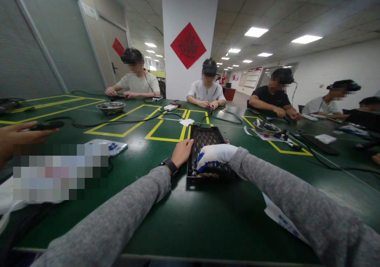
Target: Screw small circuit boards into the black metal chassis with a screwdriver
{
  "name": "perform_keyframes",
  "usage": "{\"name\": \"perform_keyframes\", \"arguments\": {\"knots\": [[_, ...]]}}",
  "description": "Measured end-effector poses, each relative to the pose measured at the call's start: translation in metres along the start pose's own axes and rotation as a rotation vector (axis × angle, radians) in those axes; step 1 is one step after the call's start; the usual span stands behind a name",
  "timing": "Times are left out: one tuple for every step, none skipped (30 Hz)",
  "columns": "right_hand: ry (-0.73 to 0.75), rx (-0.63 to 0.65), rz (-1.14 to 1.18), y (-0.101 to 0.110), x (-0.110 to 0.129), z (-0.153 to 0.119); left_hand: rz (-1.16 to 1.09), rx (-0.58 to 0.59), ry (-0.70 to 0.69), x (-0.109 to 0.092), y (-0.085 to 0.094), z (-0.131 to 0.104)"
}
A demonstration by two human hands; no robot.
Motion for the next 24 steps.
{"name": "perform_keyframes", "arguments": {"knots": [[-0.009, -0.01, 0.007, 0.0, -0.001, 0.0, 0.0, 0.0, 0.003, 0.0, 0.0, 0.0], [-0.029, -0.029, 0.011, 0.002, -0.003, 0.0, -0.001, 0.0, 0.008, 0.0, 0.0, 0.0], [-0.062, -0.059, 0.012, 0.005, -0.006, 0.001, -0.001, 0.001, 0.013, 0.0, 0.0, 0.0], [-0.112, -0.094, 0.008, 0.009, -0.011, 0.0, -0.003, 0.002, 0.018, 0.0, 0.001, 0.0], [-0.175, -0.135, 0.0, 0.015, -0.018, 0.0, -0.004, 0.004, 0.022, 0.0, 0.001, 0.0], [-0.237, -0.169, -0.015, 0.021, -0.027, -0.002, -0.007, 0.006, 0.024, 0.0, 0.001, -0.001], [-0.296, -0.191, -0.033, 0.028, -0.037, -0.003, -0.007, 0.006, 0.025, 0.001, 0.002, -0.001], [-0.362, -0.213, -0.053, 0.034, -0.049, -0.006, -0.006, 0.005, 0.025, 0.002, 0.002, -0.001], [-0.454, -0.228, -0.087, 0.04, -0.062, -0.01, -0.003, 0.005, 0.025, 0.003, 0.002, -0.001], [-0.618, -0.223, -0.16, 0.043, -0.075, -0.014, 0.001, 0.004, 0.024, 0.004, 0.002, -0.001], [-0.75, -0.209, -0.216, 0.044, -0.088, -0.019, 0.006, 0.005, 0.025, 0.005, 0.002, 0.0], [-0.804, -0.199, -0.228, 0.042, -0.1, -0.024, 0.012, 0.005, 0.028, 0.006, 0.002, 0.0], [-0.824, -0.189, -0.223, 0.037, -0.11, -0.029, 0.018, 0.005, 0.033, 0.007, 0.002, 0.0], [-0.836, -0.175, -0.211, 0.029, -0.119, -0.033, 0.022, 0.004, 0.038, 0.008, 0.001, 0.001], [-0.846, -0.16, -0.191, 0.02, -0.126, -0.037, 0.026, 0.004, 0.041, 0.008, 0.0, 0.001], [-0.852, -0.144, -0.162, 0.01, -0.131, -0.039, 0.028, 0.004, 0.044, 0.008, 0.0, 0.002], [-0.855, -0.134, -0.129, 0.001, -0.136, -0.041, 0.03, 0.004, 0.045, 0.008, -0.001, 0.002], [-0.856, -0.134, -0.095, -0.008, -0.139, -0.041, 0.031, 0.004, 0.046, 0.008, -0.001, 0.003], [-0.856, -0.147, -0.063, -0.015, -0.141, -0.041, 0.031, 0.006, 0.045, 0.008, -0.002, 0.003], [-0.856, -0.168, -0.031, -0.019, -0.143, -0.041, 0.029, 0.006, 0.043, 0.008, -0.002, 0.003], [-0.857, -0.203, 0.001, -0.02, -0.145, -0.041, 0.026, 0.005, 0.042, 0.008, -0.002, 0.003], [-0.857, -0.248, 0.036, -0.018, -0.145, -0.041, 0.022, 0.003, 0.041, 0.009, -0.002, 0.003], [-0.855, -0.301, 0.076, -0.013, -0.146, -0.041, 0.018, 0.002, 0.04, 0.009, -0.002, 0.003], [-0.85, -0.359, 0.119, -0.006, -0.145, -0.041, 0.015, 0.002, 0.04, 0.009, -0.003, 0.003]]}}
Point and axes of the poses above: each hand's wrist, its own z-axis towards the middle knuckle, its own y-axis out of the back of the hand, x = y × z, the point moved 1 cm from there along z, towards the middle knuckle, and after that the axes turned 11 degrees about -z, right-handed, at the moved point
